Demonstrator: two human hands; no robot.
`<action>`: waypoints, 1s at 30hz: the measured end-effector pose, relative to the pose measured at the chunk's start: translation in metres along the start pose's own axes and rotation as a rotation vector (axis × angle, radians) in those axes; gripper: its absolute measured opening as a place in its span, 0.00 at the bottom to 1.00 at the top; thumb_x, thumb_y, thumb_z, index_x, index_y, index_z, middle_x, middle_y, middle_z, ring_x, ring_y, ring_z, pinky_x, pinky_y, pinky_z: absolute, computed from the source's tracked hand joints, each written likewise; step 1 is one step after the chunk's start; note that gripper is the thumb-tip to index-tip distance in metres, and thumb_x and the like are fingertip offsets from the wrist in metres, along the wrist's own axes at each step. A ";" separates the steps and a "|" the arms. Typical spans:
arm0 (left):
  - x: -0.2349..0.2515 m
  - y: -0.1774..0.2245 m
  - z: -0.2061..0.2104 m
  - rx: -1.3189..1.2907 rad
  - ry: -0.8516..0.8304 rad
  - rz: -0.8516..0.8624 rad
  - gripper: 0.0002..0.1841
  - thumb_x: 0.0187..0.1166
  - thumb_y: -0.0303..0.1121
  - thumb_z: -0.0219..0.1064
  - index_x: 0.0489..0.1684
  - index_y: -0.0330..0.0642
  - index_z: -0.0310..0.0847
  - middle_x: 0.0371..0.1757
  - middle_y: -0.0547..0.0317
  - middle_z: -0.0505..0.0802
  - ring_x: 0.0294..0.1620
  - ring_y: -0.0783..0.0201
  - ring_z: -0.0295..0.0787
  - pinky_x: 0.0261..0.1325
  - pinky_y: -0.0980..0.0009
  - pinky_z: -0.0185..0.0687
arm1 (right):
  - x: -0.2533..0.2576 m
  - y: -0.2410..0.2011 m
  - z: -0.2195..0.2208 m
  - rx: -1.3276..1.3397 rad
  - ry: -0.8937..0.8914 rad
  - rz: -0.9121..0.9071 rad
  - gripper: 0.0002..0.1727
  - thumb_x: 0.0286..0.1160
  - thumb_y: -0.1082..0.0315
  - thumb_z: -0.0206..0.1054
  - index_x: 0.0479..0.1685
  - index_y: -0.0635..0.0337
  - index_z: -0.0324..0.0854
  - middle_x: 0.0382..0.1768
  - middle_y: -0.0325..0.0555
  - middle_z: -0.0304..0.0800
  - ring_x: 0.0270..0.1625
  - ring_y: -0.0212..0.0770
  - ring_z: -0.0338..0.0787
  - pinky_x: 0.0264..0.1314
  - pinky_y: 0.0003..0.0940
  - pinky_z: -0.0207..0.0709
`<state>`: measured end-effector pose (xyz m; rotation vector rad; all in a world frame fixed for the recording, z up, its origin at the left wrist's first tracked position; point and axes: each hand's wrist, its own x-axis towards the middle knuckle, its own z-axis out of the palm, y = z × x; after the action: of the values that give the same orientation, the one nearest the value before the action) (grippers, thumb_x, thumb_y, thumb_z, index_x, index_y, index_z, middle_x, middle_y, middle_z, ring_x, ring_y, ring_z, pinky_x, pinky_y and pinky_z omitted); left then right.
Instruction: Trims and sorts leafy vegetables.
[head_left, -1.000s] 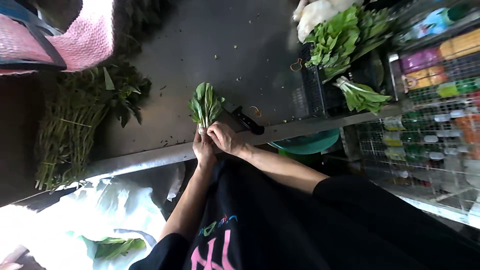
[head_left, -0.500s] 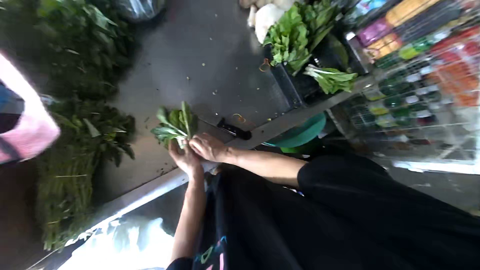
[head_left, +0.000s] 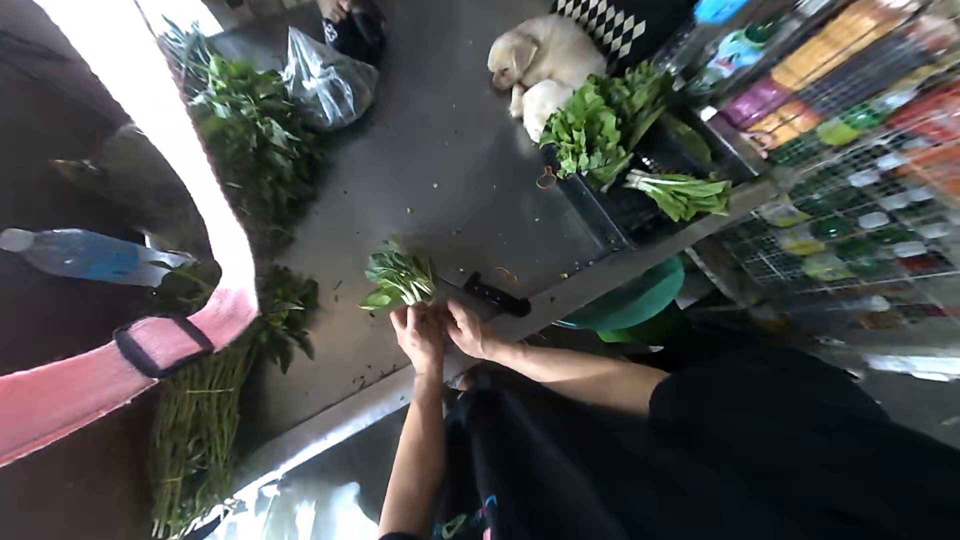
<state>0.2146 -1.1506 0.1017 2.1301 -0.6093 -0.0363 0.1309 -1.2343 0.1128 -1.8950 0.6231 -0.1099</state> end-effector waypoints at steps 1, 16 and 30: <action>0.001 0.002 -0.002 -0.009 0.024 0.002 0.10 0.69 0.31 0.79 0.36 0.31 0.89 0.48 0.36 0.87 0.45 0.49 0.88 0.49 0.59 0.87 | 0.001 -0.003 -0.001 -0.003 0.009 -0.013 0.22 0.89 0.65 0.56 0.71 0.74 0.75 0.62 0.63 0.87 0.67 0.48 0.87 0.76 0.39 0.77; -0.051 -0.024 -0.055 0.086 -0.213 -0.047 0.07 0.70 0.30 0.74 0.40 0.36 0.92 0.44 0.45 0.93 0.42 0.54 0.92 0.46 0.57 0.90 | 0.008 -0.010 -0.015 -0.098 -0.121 0.199 0.24 0.81 0.62 0.68 0.71 0.66 0.75 0.60 0.59 0.87 0.60 0.49 0.90 0.67 0.44 0.83; -0.030 0.043 -0.010 -0.525 -0.950 -0.330 0.19 0.88 0.29 0.60 0.76 0.43 0.73 0.63 0.51 0.91 0.51 0.60 0.94 0.58 0.57 0.91 | -0.040 0.040 -0.106 -0.125 0.022 -0.319 0.06 0.72 0.76 0.73 0.44 0.64 0.93 0.52 0.50 0.92 0.59 0.38 0.91 0.67 0.34 0.85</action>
<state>0.1734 -1.1506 0.1355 1.5789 -0.6599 -1.2958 0.0440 -1.3152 0.1291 -2.1060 0.3443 -0.3033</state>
